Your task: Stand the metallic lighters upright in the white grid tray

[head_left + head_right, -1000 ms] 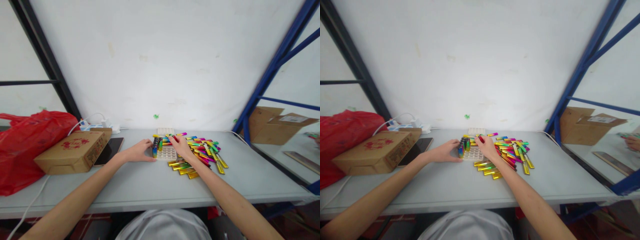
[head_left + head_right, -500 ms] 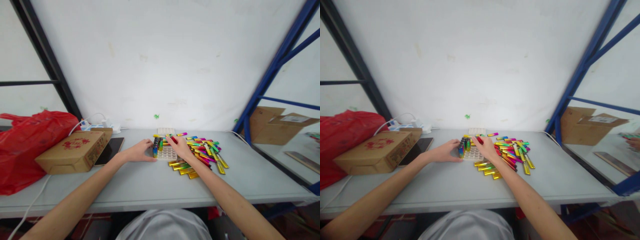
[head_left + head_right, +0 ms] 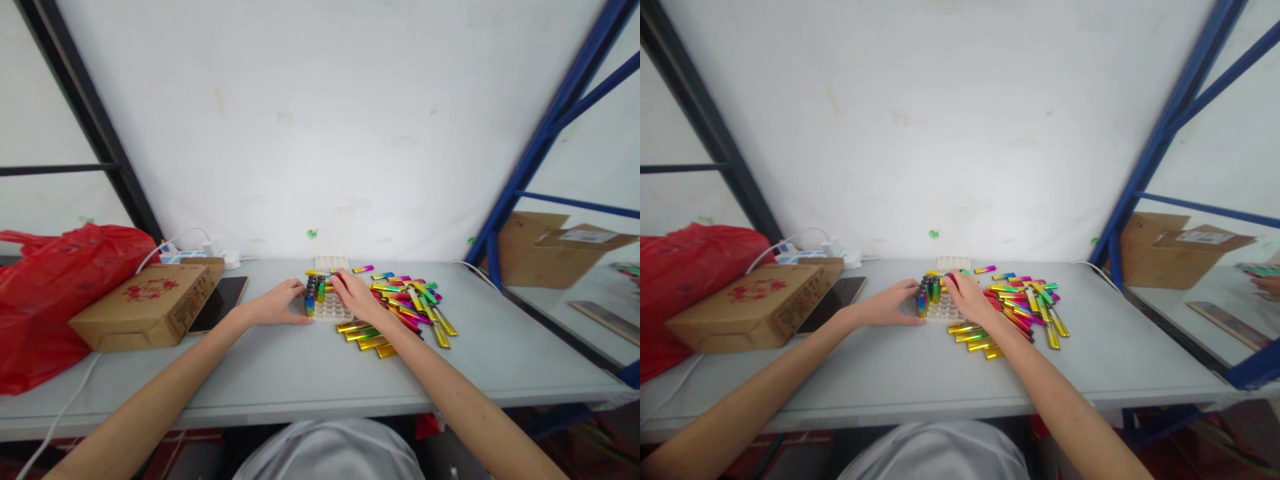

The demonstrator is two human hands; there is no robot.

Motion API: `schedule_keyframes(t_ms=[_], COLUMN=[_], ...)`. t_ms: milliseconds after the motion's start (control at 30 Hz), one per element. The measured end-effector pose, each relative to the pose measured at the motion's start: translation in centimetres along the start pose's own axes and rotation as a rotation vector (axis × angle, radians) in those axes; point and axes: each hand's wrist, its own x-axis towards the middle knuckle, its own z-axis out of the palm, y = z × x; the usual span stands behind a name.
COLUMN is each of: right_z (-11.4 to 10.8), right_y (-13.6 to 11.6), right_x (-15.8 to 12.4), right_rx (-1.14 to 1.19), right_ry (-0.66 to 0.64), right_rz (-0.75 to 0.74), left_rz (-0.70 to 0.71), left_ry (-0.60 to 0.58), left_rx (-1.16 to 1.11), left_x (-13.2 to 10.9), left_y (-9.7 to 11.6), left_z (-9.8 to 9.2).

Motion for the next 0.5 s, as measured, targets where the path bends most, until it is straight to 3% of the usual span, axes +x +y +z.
schedule_keyframes(t_ms=[200, 500], right_z=[-0.34, -0.39], right_y=[-0.04, -0.07], right_x=[0.10, 0.21], right_rx=[-0.167, -0.146], right_ry=[-0.020, -0.050], right_rz=[-0.167, -0.149], left_rz=[0.008, 0.007], left_ry=[0.013, 0.007], left_rx=[-0.022, -0.018], left_x=[0.03, -0.02], left_y=[-0.28, 0.28], left_z=[0.21, -0.13])
